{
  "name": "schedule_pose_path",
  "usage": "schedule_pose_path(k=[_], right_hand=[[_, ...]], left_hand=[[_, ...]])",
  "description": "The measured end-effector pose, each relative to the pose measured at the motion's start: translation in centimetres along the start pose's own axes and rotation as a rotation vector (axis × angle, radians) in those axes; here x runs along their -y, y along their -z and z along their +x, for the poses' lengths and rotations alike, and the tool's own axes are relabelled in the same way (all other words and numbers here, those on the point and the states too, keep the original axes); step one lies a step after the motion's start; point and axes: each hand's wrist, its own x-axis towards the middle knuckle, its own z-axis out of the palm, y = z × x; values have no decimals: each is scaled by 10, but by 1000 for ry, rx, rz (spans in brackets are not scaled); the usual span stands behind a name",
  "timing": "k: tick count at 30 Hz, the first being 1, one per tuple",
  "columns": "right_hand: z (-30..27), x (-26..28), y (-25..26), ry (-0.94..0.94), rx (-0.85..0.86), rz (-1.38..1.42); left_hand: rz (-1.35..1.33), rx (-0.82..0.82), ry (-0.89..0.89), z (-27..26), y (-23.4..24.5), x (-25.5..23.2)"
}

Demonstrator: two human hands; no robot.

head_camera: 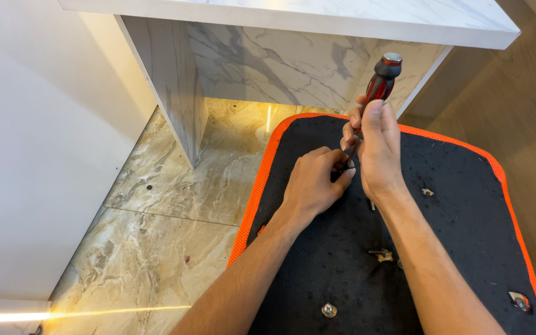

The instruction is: The person uses a screwdriver to tighten screws into the underside of an orange office chair seat. They work on multiple screw holes in sequence, securing the seat to its base.

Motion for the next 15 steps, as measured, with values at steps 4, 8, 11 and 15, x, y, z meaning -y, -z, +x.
schedule_pose_path(k=[4, 8, 11, 15], right_hand=[[-3, 3, 3, -9, 4, 35], [-4, 3, -2, 77, -26, -78], [-1, 4, -5, 56, -61, -89], [-3, 6, -2, -1, -50, 1]], left_hand=[[26, 15, 9, 1, -2, 1], [97, 8, 36, -1, -4, -4], [157, -14, 10, -3, -5, -7], [162, -14, 12, -4, -5, -6]])
